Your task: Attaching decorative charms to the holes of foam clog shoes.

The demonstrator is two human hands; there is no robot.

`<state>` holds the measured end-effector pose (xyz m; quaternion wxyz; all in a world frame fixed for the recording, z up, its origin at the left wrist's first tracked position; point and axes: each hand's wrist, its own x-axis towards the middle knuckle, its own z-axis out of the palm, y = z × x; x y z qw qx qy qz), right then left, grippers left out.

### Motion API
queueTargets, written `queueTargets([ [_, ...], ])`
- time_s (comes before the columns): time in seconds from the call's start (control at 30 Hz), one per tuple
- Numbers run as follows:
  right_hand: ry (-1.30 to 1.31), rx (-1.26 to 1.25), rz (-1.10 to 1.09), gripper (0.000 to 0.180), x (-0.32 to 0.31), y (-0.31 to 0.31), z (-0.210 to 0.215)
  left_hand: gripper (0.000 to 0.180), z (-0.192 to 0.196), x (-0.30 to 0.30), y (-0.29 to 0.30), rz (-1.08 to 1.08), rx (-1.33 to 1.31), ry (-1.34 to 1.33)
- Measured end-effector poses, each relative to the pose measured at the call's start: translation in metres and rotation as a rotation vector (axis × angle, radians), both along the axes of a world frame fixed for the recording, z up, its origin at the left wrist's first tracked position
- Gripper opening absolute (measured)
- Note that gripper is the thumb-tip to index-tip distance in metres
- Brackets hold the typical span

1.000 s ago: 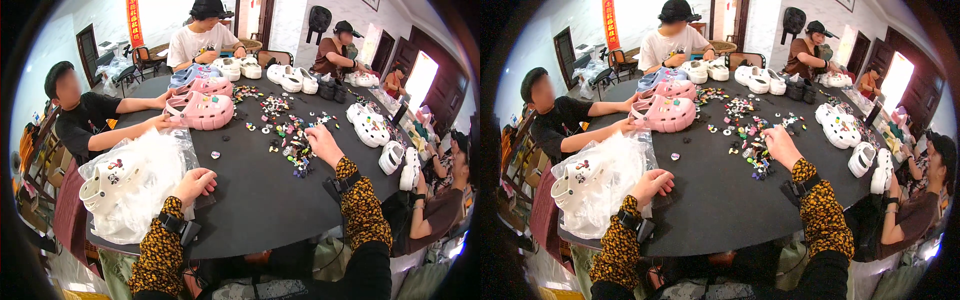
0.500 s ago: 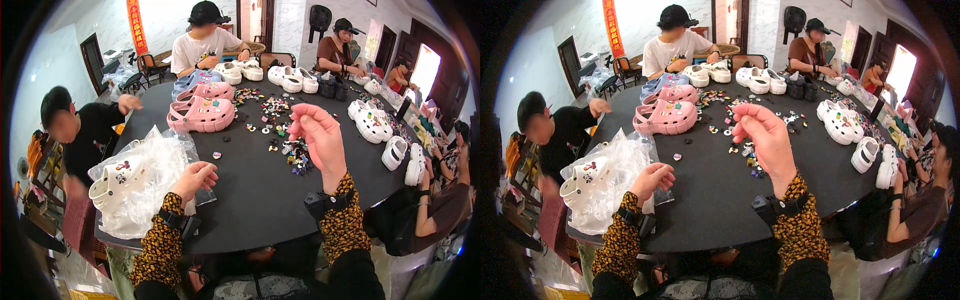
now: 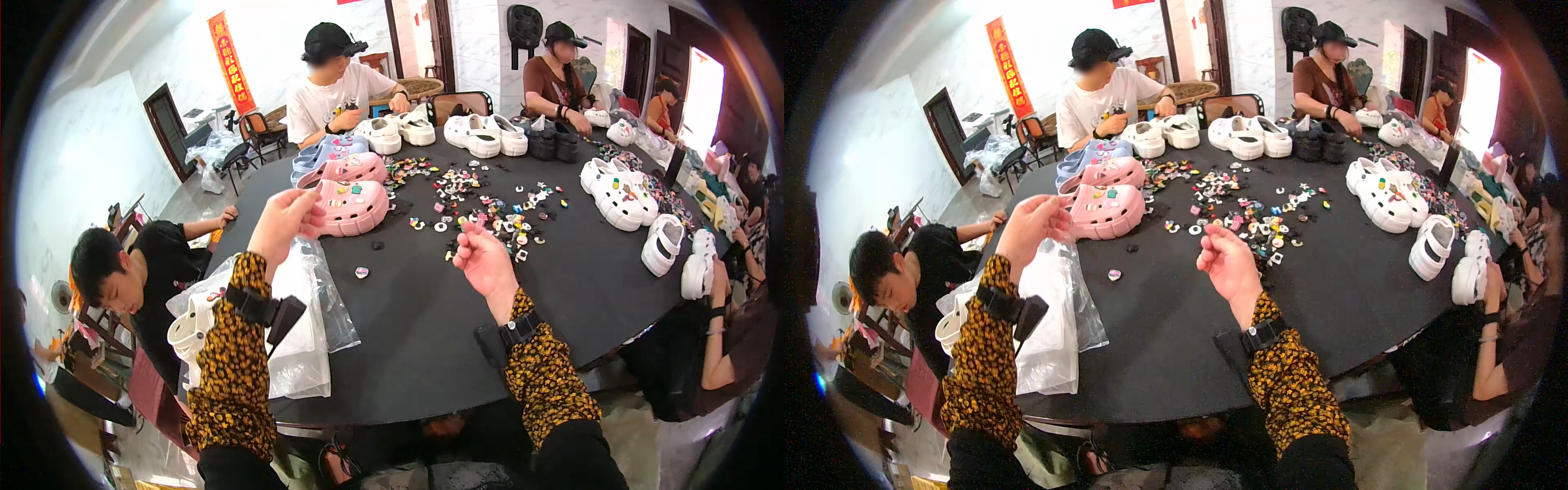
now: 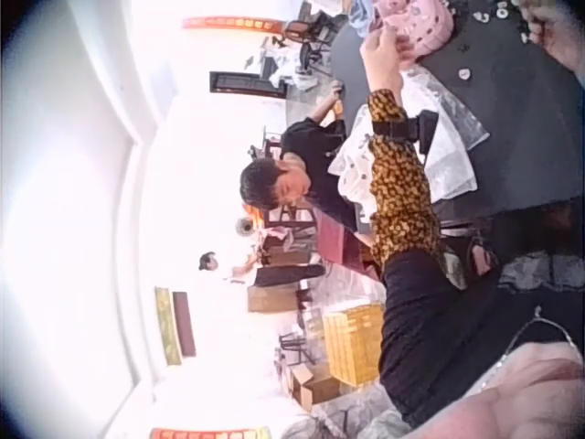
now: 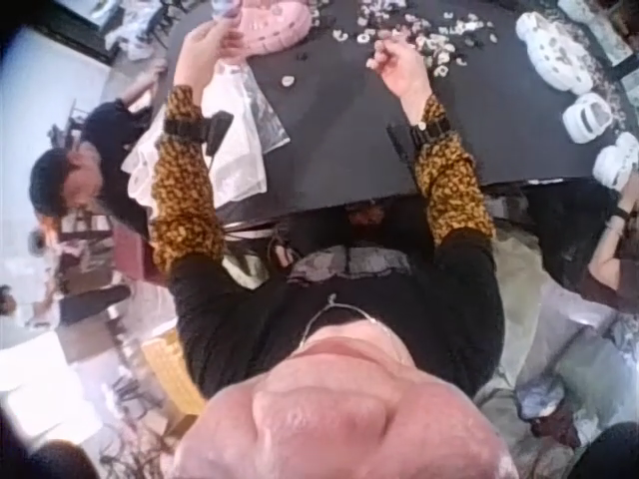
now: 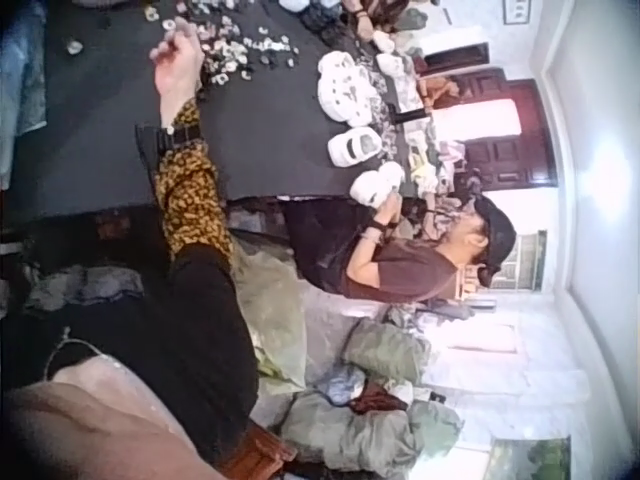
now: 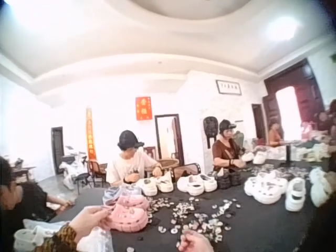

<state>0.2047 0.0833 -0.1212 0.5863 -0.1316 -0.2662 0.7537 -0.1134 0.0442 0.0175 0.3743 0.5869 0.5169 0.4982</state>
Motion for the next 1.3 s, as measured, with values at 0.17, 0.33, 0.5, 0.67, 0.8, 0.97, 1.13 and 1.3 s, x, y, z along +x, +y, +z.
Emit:
queueTargets([
  [0.17,-0.036,-0.104,0.042,0.017,-0.007,-0.004,-0.014,0.026,0.008,-0.016,0.068,0.170,0.013,0.074],
  [0.33,-0.066,-0.051,0.083,0.016,-0.015,-0.015,-0.001,0.035,-0.023,-0.069,0.154,0.469,0.133,0.674],
  [0.5,-0.043,-0.069,0.082,0.015,-0.009,-0.016,0.003,0.040,-0.068,-0.089,0.216,0.597,0.053,0.816],
  [0.67,-0.042,-0.077,0.095,0.015,-0.004,-0.017,0.008,0.046,-0.092,-0.099,0.260,0.493,-0.014,0.723],
  [0.8,-0.018,-0.061,0.162,0.015,-0.013,-0.025,0.021,0.047,-0.096,-0.141,0.270,0.423,-0.038,0.527],
  [0.97,-0.048,-0.080,0.116,0.015,0.001,-0.025,0.017,0.045,-0.091,-0.076,0.257,0.181,-0.277,0.184],
  [1.13,-0.059,-0.039,0.146,0.015,-0.006,-0.026,0.021,0.019,-0.089,-0.086,0.242,0.140,-0.276,-0.207],
  [1.3,-0.152,0.033,0.046,0.016,-0.001,-0.020,0.018,0.021,-0.073,-0.028,0.215,0.273,-0.046,0.013],
])
